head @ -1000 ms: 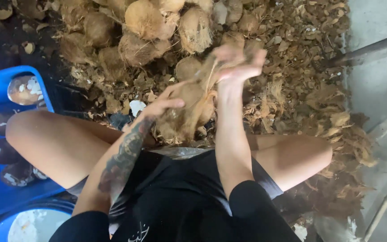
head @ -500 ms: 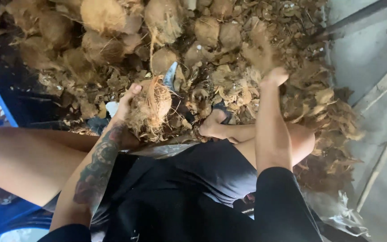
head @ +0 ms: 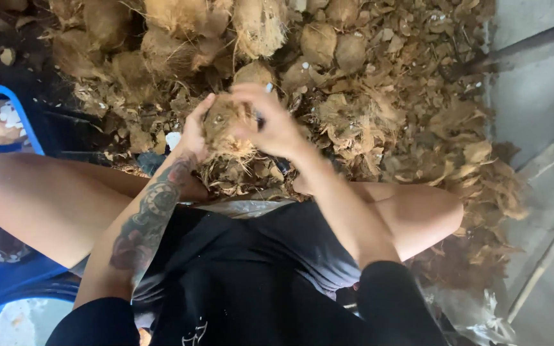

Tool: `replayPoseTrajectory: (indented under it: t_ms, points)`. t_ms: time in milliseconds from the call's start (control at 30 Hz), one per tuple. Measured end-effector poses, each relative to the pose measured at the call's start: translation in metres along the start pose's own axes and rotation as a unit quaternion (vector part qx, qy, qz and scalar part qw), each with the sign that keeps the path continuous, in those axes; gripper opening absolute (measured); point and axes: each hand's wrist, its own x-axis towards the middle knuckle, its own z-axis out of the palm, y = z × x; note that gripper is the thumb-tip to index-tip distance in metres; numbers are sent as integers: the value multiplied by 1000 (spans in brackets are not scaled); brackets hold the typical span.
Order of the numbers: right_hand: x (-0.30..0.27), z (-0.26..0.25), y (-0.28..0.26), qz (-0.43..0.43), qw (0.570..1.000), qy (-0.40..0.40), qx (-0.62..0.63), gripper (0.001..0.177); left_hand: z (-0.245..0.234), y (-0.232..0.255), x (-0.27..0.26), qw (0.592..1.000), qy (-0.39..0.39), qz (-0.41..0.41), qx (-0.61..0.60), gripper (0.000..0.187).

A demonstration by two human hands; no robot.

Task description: The person sits on the ground and uses a knife to peel the husk off coconuts. They rotate the coconut in their hands to remove the fibrous outer layer and place the peeled coconuts into a blue bin.

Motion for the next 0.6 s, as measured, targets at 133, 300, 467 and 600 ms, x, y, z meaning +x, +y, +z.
replayPoseTrajectory:
  t_ms: [133,300,467,600]
  points:
    - [-2,86,24,121,991,56,9,25,-63,-31,51,1000,19,17,3,47]
    - [12,100,15,221,856,336,325,68,-119,-56,123,1000,23,-1,-10,52]
    - [27,62,-39,274,648,396,590,65,16,4,-53,989,-48,-67,-122,51]
    - [48,43,-55,184,656,330,654,65,10,-15,-26,984,-59,-73,-151,48]
